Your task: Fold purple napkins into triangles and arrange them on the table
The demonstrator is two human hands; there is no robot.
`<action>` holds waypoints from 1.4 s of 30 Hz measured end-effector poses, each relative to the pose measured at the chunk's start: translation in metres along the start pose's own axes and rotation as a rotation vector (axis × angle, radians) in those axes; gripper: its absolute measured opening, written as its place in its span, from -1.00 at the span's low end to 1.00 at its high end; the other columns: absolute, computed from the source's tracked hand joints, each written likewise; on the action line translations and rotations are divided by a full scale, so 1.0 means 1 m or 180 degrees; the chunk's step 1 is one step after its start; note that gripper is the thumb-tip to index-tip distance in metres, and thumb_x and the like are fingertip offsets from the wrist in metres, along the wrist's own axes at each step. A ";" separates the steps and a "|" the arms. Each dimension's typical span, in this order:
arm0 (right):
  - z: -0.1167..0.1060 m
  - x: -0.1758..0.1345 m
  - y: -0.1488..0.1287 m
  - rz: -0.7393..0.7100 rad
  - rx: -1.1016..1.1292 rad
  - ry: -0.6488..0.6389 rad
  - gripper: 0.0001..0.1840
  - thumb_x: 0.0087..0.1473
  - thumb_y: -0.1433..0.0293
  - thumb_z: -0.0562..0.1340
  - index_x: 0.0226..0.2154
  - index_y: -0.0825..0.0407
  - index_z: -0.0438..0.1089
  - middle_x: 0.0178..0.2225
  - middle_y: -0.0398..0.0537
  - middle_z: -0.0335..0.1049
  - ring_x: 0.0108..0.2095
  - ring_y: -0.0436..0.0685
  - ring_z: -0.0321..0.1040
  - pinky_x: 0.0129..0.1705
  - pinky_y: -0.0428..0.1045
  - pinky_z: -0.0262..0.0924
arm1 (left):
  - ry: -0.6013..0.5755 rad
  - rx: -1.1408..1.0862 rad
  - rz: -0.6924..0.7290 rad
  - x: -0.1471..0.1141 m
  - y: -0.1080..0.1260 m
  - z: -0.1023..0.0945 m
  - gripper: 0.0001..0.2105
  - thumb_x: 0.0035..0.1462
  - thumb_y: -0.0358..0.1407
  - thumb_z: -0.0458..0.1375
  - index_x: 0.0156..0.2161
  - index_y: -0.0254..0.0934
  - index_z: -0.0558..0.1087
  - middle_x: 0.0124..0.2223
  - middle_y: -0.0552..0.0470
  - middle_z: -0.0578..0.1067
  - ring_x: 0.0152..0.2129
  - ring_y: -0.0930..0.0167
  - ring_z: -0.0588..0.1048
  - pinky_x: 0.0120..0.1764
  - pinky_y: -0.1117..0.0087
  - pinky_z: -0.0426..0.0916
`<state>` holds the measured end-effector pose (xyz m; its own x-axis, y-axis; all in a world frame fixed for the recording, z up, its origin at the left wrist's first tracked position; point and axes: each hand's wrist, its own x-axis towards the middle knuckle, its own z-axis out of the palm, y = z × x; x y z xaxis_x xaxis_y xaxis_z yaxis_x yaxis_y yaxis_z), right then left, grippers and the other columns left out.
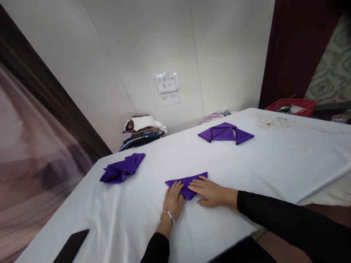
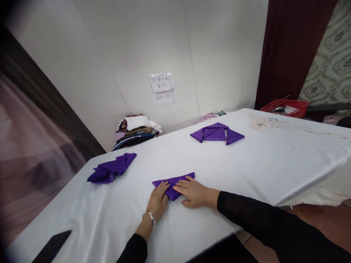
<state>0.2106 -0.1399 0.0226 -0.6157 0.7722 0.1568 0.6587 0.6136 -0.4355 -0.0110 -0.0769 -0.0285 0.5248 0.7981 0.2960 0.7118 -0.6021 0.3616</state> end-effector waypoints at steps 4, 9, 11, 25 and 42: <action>0.003 -0.004 -0.009 -0.0319 0.0332 0.0270 -0.32 -0.02 0.40 0.12 0.18 0.08 0.01 0.20 0.14 -0.04 0.21 0.23 -0.16 0.20 0.25 -0.43 | 0.0137 -0.0084 -0.0035 -0.001 0.000 -0.001 -0.59 0.05 -0.47 -0.11 0.00 -0.26 0.33 0.08 -0.03 0.36 0.10 0.33 0.20 0.13 0.08 0.08; 0.018 -0.019 -0.026 0.0786 0.2615 0.1245 -0.58 0.05 0.33 0.11 -0.01 0.03 0.26 0.03 0.12 0.26 0.02 0.23 0.20 0.04 0.24 0.07 | 0.0202 -0.0264 -0.0087 -0.002 0.007 -0.005 -0.60 0.02 -0.47 -0.09 -0.02 -0.26 0.36 0.06 -0.03 0.38 0.09 0.32 0.22 0.12 0.07 0.11; 0.021 -0.025 -0.031 0.1643 0.3980 0.1280 -0.62 0.05 0.25 0.15 -0.08 0.06 0.28 -0.06 0.14 0.33 -0.13 0.22 0.34 -0.13 0.20 0.25 | 0.0267 -0.0301 -0.0137 -0.001 0.010 -0.006 -0.60 0.02 -0.46 -0.09 -0.03 -0.25 0.37 0.05 -0.03 0.39 0.08 0.31 0.24 0.12 0.06 0.11; 0.021 0.027 -0.003 0.2393 0.5984 0.1582 -0.81 0.04 0.43 0.18 -0.25 0.18 0.34 -0.35 0.06 0.47 -0.36 0.08 0.43 -0.18 0.05 0.31 | 0.0022 -0.0131 0.0144 -0.009 0.022 -0.009 -0.59 0.07 -0.45 -0.08 0.04 -0.20 0.30 0.13 0.00 0.31 0.14 0.31 0.13 0.13 0.05 0.05; -0.055 -0.038 0.145 0.3084 0.5066 0.4351 -0.75 0.07 0.62 -0.01 -0.22 0.05 0.21 -0.43 -0.11 0.43 -0.48 0.00 0.39 -0.36 -0.04 0.39 | 0.0052 0.0272 0.0166 -0.010 0.015 0.001 -0.67 0.14 -0.26 -0.05 0.00 -0.20 0.35 0.19 -0.06 0.20 0.13 0.25 0.14 0.09 0.05 0.15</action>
<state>0.3535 -0.0711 0.0024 0.5592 0.6933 -0.4546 -0.6872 0.0809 -0.7219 -0.0054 -0.0935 -0.0268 0.5550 0.7648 0.3272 0.7213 -0.6384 0.2688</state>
